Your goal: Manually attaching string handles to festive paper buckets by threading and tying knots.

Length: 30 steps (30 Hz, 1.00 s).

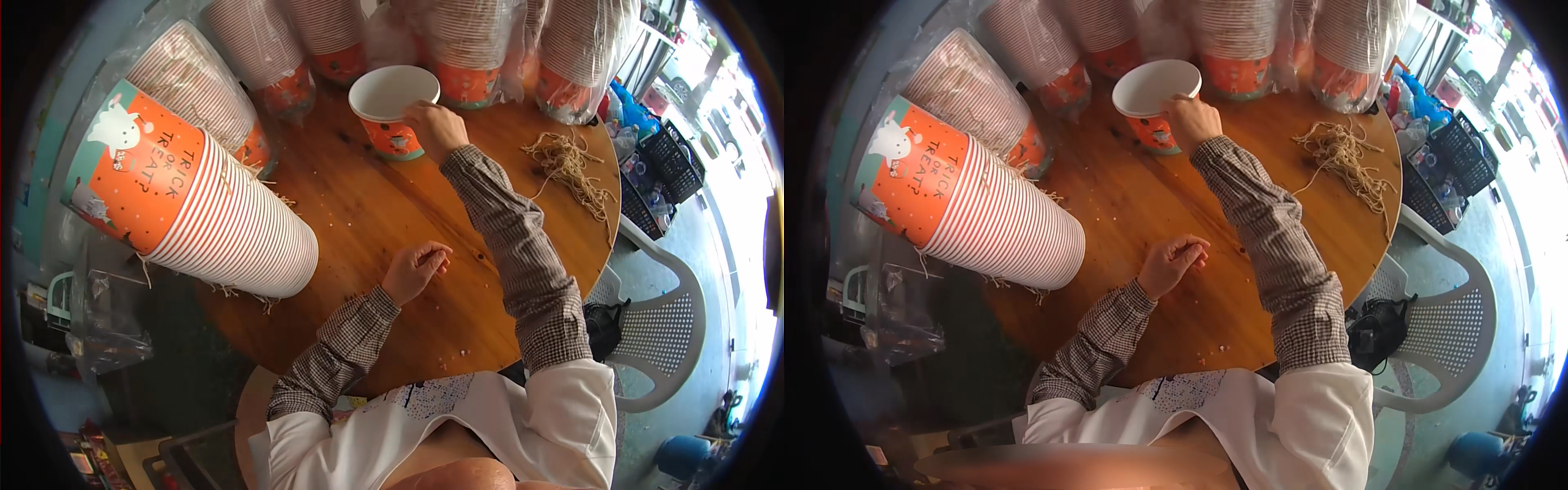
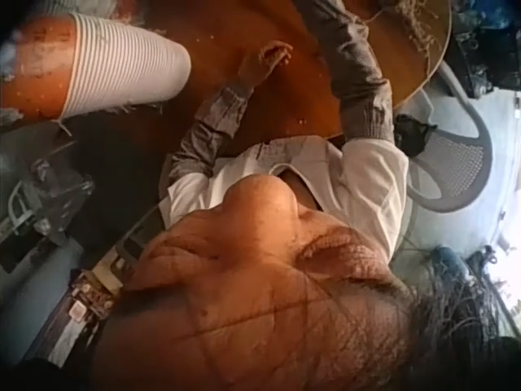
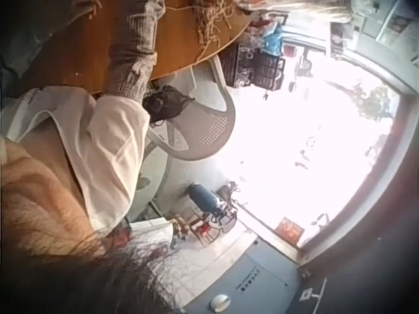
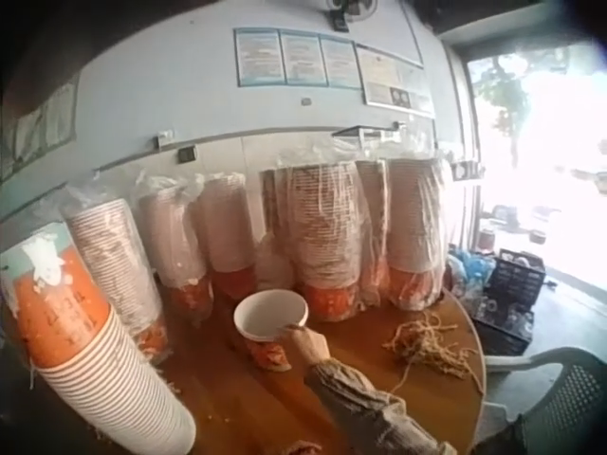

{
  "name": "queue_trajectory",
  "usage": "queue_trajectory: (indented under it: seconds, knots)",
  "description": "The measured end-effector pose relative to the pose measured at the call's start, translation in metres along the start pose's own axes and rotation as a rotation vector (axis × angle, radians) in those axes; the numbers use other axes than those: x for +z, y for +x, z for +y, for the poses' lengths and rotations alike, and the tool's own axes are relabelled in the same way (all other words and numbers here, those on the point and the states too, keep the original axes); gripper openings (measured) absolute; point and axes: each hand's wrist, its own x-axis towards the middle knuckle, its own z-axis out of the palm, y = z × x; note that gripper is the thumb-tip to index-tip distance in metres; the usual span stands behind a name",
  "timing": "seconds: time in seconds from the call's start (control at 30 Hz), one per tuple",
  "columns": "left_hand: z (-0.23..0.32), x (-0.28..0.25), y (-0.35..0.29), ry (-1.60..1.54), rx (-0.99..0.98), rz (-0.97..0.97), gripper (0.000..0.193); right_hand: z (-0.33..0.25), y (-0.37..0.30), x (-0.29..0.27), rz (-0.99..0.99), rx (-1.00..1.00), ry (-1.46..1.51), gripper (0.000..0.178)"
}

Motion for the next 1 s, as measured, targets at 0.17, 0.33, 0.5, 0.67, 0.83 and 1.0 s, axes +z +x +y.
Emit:
queue_trajectory:
  seconds: [0.17,0.33,0.5,0.67,0.83,1.0]
  knots:
    - [-0.005,-0.016,-0.003,-0.157,0.026,0.057,0.028,-0.024,-0.028,0.008,-0.266,-0.128,-0.29,0.01]
    - [-0.002,-0.027,0.018,-0.891,-0.012,0.149,0.059,-0.053,-0.122,-0.012,-0.15,-0.31,0.047,0.027]
    - [0.019,-0.014,0.017,-1.165,0.205,-0.291,0.087,-0.066,-0.16,-0.005,0.017,-0.238,0.09,0.032]
    - [0.014,-0.007,0.014,-1.028,0.202,-0.089,0.09,-0.07,-0.165,-0.006,0.123,-0.236,0.152,0.029]
    - [0.014,0.006,0.018,-0.93,0.105,0.124,0.086,-0.066,-0.174,-0.016,0.105,-0.141,0.243,0.027]
    - [0.01,0.003,0.021,-0.997,0.112,0.013,0.07,-0.059,-0.173,-0.014,0.096,-0.069,0.252,0.026]
